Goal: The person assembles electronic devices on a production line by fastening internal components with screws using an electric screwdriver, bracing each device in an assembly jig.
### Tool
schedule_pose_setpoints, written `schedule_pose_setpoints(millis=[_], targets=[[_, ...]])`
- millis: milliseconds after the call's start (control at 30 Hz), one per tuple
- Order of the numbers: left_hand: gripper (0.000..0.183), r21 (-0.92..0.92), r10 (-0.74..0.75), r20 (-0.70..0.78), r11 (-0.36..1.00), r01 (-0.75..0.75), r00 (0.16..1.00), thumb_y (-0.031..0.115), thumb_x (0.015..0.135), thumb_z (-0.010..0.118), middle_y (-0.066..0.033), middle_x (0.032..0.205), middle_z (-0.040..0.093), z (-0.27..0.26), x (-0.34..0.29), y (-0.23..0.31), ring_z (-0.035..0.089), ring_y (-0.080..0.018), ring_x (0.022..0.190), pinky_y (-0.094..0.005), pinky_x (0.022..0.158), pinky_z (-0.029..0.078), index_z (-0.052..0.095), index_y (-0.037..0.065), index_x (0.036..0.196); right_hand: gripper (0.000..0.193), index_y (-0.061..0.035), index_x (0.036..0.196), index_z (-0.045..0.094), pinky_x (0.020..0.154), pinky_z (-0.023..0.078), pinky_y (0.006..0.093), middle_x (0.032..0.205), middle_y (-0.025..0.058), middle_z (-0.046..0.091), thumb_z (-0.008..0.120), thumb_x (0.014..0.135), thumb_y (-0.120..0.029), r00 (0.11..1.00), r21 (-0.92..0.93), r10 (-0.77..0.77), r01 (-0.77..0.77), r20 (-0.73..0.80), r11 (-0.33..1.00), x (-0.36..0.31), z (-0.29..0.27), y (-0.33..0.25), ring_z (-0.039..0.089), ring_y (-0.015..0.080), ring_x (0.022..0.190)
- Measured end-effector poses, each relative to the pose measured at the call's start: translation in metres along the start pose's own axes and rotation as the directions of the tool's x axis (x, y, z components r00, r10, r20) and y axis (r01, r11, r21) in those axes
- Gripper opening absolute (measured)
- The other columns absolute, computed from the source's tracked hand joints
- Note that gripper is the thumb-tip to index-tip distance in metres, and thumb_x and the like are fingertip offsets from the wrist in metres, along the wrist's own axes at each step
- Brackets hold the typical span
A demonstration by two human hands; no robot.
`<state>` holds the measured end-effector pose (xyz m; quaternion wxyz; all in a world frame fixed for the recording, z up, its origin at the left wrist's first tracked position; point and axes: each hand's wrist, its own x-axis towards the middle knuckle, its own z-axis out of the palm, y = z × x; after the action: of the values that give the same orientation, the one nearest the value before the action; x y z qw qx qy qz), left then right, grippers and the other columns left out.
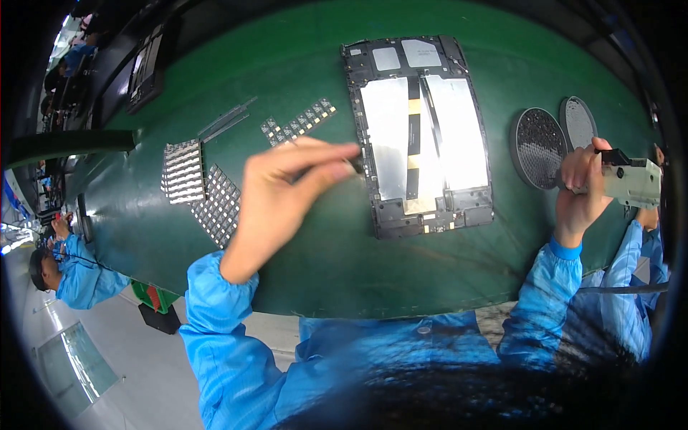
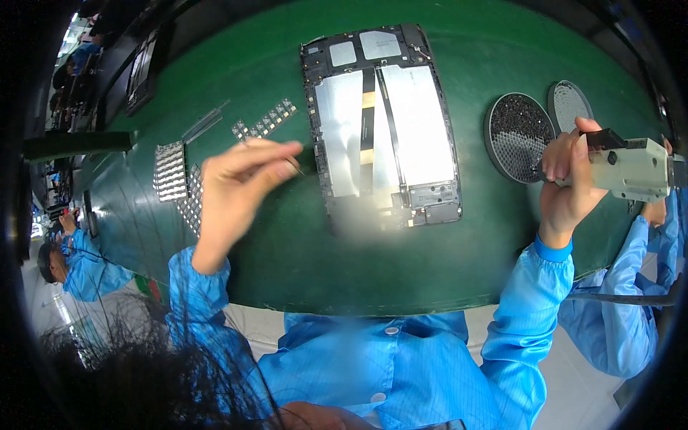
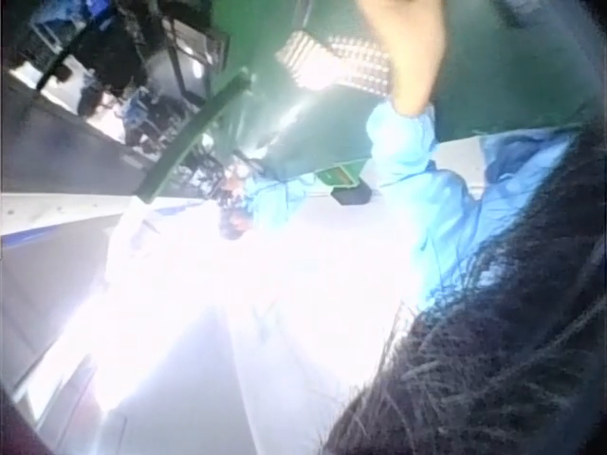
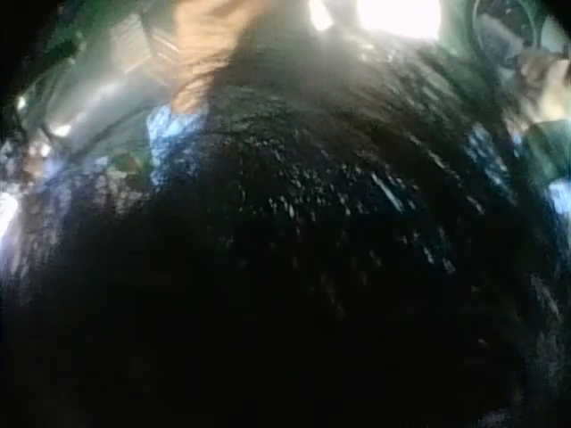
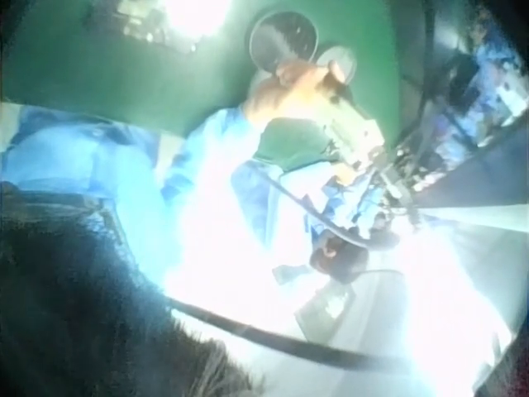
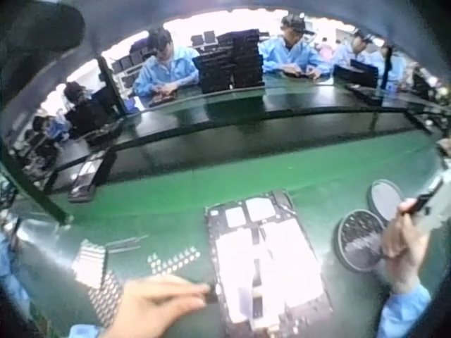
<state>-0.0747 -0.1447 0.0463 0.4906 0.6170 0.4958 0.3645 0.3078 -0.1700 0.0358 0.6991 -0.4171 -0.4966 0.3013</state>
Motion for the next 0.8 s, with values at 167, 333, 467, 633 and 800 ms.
schedule_pose_setpoints(millis=[167,333,467,633,800], targets=[[0.013,-0.055,-0.202,0.066,0.977,0.206,0.977,0.000,0.084,0.073,-0.0089,0.092,0.071,0.025,-0.016,0.003,0.069,-0.0157,0.084,-0.0269,0.074,0.054,0.074,-0.001,0.097,0.030,0.0053,0.120,0.055,0.050,0.032,0.0263,0.063,-0.0009,0.040,0.056,0.098,-0.015,1.000,0.014,0.005,-0.005,0.017,1.000,-0.001,0.002,0.001,0.036,0.0085,0.052],[0.017,-0.010,-0.037,0.077,0.999,0.038,0.996,0.000,0.083,0.075,-0.0090,0.096,0.068,0.026,-0.015,-0.005,0.072,-0.0183,0.086,-0.0256,0.074,0.057,0.073,-0.002,0.099,0.030,0.0047,0.121,0.054,0.050,0.032,0.0265,0.063,-0.0006,0.040,0.056,0.098,-0.015,1.000,0.023,-0.008,0.008,0.030,1.000,0.001,0.000,0.002,0.037,0.0089,0.052],[0.017,-0.040,-0.117,0.041,0.992,0.119,0.992,0.000,0.083,0.075,-0.0078,0.099,0.066,0.028,-0.012,-0.004,0.071,-0.0168,0.086,-0.0239,0.075,0.057,0.073,-0.002,0.100,0.031,0.0049,0.121,0.054,0.049,0.032,0.0267,0.063,-0.0003,0.040,0.056,0.098,-0.015,0.999,0.017,-0.010,0.009,0.036,1.000,0.003,0.003,0.002,0.037,0.0090,0.051],[0.027,-0.193,-0.279,0.073,0.938,0.288,0.957,-0.001,0.084,0.075,-0.0058,0.098,0.060,0.032,-0.010,-0.010,0.068,-0.0124,0.083,-0.0241,0.070,0.057,0.061,-0.002,0.107,0.027,0.0034,0.115,0.055,0.045,0.033,0.0257,0.064,0.0002,0.045,0.060,0.096,-0.014,0.999,-0.022,-0.011,0.010,-0.030,1.000,0.001,0.001,-0.002,0.040,0.0091,0.049],[0.045,-0.159,-0.353,0.043,0.921,0.355,0.935,-0.007,0.083,0.071,-0.0100,0.110,0.053,0.031,-0.006,-0.006,0.065,-0.0127,0.085,-0.0258,0.069,0.060,0.050,-0.004,0.122,0.029,0.0009,0.114,0.055,0.039,0.033,0.0267,0.061,0.0012,0.044,0.064,0.087,-0.001,0.987,0.142,0.013,0.010,-0.162,0.990,0.006,0.008,0.007,0.039,0.0096,0.042]])
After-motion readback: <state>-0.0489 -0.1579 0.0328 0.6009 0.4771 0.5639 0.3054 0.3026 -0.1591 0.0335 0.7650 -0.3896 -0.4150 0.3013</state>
